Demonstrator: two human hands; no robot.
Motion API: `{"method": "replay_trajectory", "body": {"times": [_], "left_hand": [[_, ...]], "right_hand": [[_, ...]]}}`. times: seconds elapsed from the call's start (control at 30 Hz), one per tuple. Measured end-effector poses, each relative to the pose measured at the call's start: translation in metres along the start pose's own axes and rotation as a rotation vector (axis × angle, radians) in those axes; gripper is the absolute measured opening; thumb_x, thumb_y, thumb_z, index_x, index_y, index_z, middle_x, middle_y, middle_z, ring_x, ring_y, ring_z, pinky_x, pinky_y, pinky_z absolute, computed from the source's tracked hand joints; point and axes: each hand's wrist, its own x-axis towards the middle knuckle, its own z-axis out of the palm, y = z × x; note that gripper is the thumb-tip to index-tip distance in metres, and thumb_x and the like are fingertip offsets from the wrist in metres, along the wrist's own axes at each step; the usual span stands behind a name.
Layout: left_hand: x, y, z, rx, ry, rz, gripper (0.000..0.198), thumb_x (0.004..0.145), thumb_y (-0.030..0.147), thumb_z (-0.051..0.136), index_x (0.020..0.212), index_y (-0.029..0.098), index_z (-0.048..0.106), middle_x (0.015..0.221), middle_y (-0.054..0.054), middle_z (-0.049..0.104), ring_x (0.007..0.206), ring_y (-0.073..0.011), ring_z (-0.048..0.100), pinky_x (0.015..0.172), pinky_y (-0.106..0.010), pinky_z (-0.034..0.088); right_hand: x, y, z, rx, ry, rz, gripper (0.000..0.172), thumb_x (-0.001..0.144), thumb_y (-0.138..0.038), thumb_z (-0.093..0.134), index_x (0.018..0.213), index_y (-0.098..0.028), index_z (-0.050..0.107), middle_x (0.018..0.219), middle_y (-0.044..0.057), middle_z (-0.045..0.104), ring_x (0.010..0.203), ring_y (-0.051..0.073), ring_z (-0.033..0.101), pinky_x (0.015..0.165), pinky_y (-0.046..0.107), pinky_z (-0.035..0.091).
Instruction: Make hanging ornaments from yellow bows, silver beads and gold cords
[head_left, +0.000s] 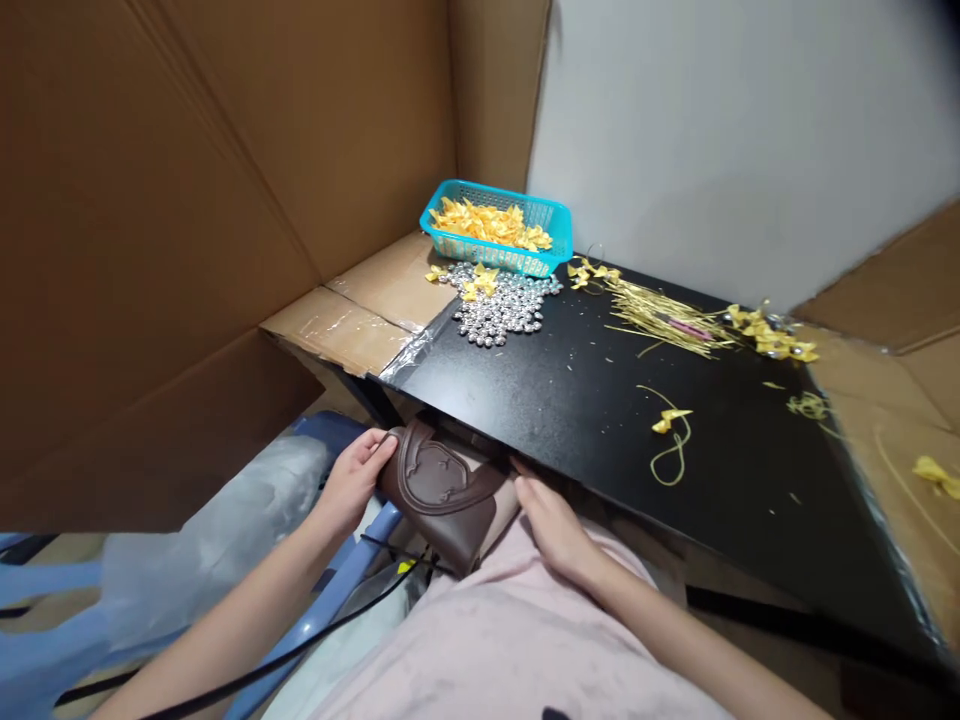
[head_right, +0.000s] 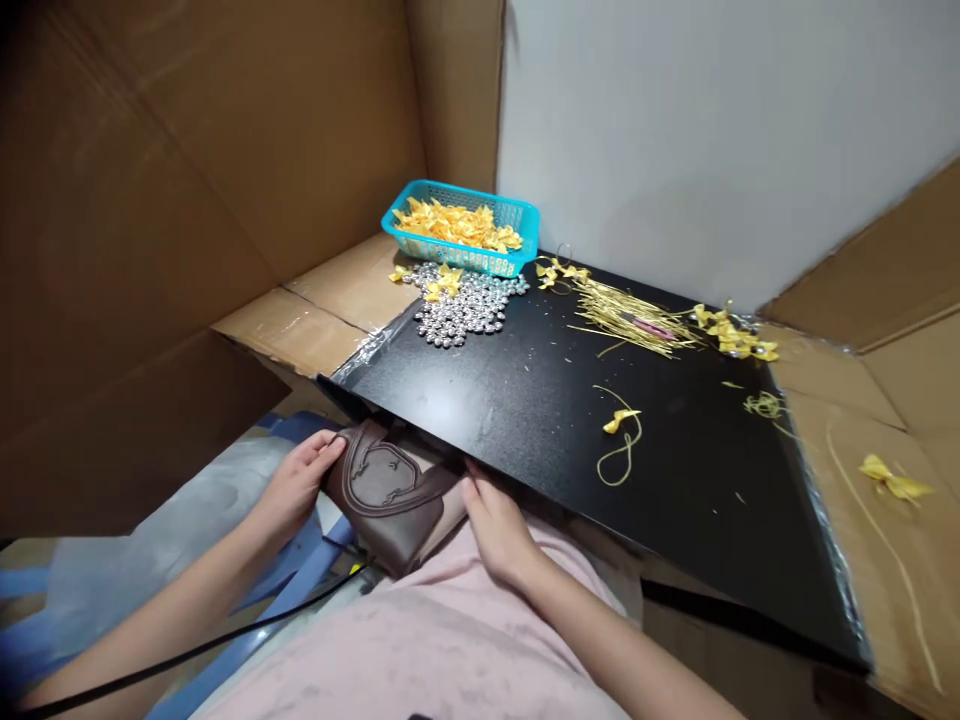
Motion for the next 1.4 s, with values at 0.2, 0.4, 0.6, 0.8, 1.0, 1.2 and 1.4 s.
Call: {"method": "replay_trajectory", "body": {"times": [0.2, 0.4, 0.6, 0.8, 1.0, 1.2, 1.4], "left_hand": [[-0.014, -0.012, 0.003, -0.035, 0.115, 0.004, 0.052, 0.053, 0.057, 0.082, 0.071, 0.018, 0.053, 0.057, 0.007, 0.059, 0.05, -0.0098, 0.051, 0.051, -0.019, 0.042], [-0.032, -0.01, 0.002, -0.032, 0.138, 0.061, 0.048, 0.061, 0.057, 0.079, 0.075, 0.019, 0.053, 0.061, 0.006, 0.059, 0.056, -0.0109, 0.052, 0.056, -0.02, 0.042], [-0.036, -0.023, -0.013, 0.054, -0.008, 0.021, 0.04, 0.074, 0.056, 0.068, 0.078, 0.021, 0.05, 0.066, 0.005, 0.06, 0.06, -0.012, 0.054, 0.061, -0.022, 0.045], [-0.012, -0.03, -0.077, 0.275, -0.279, -0.125, 0.039, 0.07, 0.038, 0.062, 0.103, 0.019, 0.063, 0.111, -0.009, 0.069, 0.105, -0.0275, 0.062, 0.091, -0.038, 0.048], [-0.015, -0.076, -0.141, 0.587, -0.371, -0.339, 0.055, 0.062, 0.019, 0.078, 0.115, 0.02, 0.062, 0.124, -0.009, 0.062, 0.111, -0.0305, 0.058, 0.098, -0.046, 0.045], [-0.012, -0.124, -0.136, 0.602, -0.431, -0.474, 0.031, 0.092, 0.031, 0.06, 0.119, 0.015, 0.059, 0.117, -0.009, 0.063, 0.099, -0.022, 0.064, 0.084, -0.042, 0.055], [0.021, -0.122, -0.131, 0.574, -0.225, -0.396, 0.033, 0.093, 0.033, 0.059, 0.121, 0.015, 0.058, 0.119, -0.01, 0.062, 0.099, -0.0224, 0.064, 0.083, -0.043, 0.056]], "right_hand": [[-0.021, -0.011, 0.015, -0.237, -0.08, -0.084, 0.08, 0.073, -0.046, 0.071, 0.142, -0.015, 0.046, 0.15, 0.015, 0.042, 0.14, 0.029, 0.037, 0.117, 0.041, 0.026], [-0.006, -0.016, 0.044, -0.095, 0.143, -0.031, 0.097, 0.045, -0.029, 0.088, 0.133, -0.019, 0.049, 0.135, 0.014, 0.052, 0.132, 0.033, 0.043, 0.112, 0.046, 0.032], [0.0, -0.018, 0.054, 0.369, 0.183, 0.114, 0.088, 0.045, -0.024, 0.083, 0.122, -0.017, 0.041, 0.105, 0.01, 0.067, 0.099, 0.025, 0.067, 0.089, 0.038, 0.053], [0.005, -0.015, 0.051, 0.428, 0.031, 0.168, 0.053, 0.048, -0.025, 0.083, 0.096, -0.012, 0.064, 0.091, 0.01, 0.074, 0.078, 0.021, 0.069, 0.068, 0.029, 0.054], [0.017, -0.009, 0.058, 0.432, 0.081, 0.168, 0.042, 0.05, -0.029, 0.083, 0.087, -0.012, 0.071, 0.084, 0.007, 0.074, 0.068, 0.017, 0.066, 0.056, 0.024, 0.049], [0.043, -0.012, 0.092, 0.4, 0.115, 0.133, 0.026, 0.058, -0.022, 0.082, 0.079, -0.013, 0.07, 0.076, 0.003, 0.07, 0.062, 0.012, 0.062, 0.051, 0.02, 0.045], [0.079, -0.012, 0.111, 0.338, 0.193, 0.186, 0.015, 0.085, -0.02, 0.069, 0.076, -0.012, 0.06, 0.064, -0.006, 0.056, 0.049, 0.005, 0.05, 0.046, 0.017, 0.042]]}}
